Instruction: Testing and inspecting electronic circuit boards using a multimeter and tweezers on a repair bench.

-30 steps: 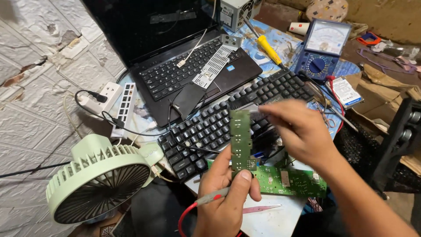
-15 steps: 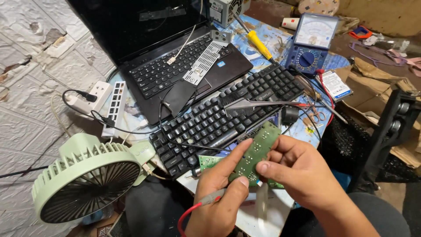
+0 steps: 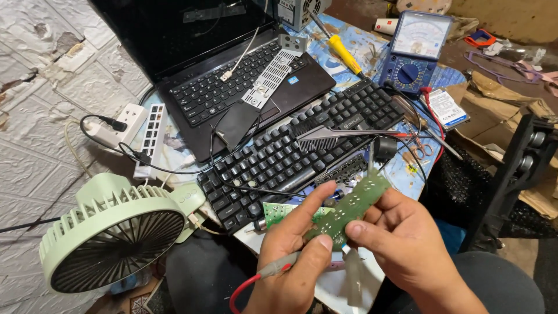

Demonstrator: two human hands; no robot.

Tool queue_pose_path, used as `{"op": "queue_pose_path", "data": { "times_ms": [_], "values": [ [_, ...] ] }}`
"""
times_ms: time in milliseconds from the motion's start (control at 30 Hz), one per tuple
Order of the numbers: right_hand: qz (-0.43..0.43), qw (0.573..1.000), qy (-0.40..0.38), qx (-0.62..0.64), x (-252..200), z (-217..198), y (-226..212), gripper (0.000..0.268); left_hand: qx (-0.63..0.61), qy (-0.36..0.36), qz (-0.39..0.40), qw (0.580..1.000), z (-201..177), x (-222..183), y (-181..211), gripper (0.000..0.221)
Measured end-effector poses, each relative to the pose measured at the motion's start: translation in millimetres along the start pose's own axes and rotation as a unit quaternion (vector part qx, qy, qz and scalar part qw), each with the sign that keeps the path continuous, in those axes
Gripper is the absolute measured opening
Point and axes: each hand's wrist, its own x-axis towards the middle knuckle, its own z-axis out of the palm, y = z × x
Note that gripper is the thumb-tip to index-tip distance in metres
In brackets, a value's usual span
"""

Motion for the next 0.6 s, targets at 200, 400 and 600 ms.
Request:
{"op": "queue_pose_path", "data": {
  "times_ms": [200, 400, 600],
  "values": [
    [-0.131, 0.951, 0.228, -0.165, 12, -36, -6, 0.033, 0.077, 0.050, 0.155, 0.984, -18, 3, -5, 0.068],
    [-0.184, 0.952, 0.216, -0.116, 26, -68, -16, 0.012, 0.350, 0.059, 0.265, 0.897, -26, 2, 7, 0.047],
    [-0.181, 0.938, 0.258, -0.146, 28, -119, -8, 0.008, 0.463, 0.052, 0.316, 0.827, -29, -21, -11, 0.043]
  ]
}}
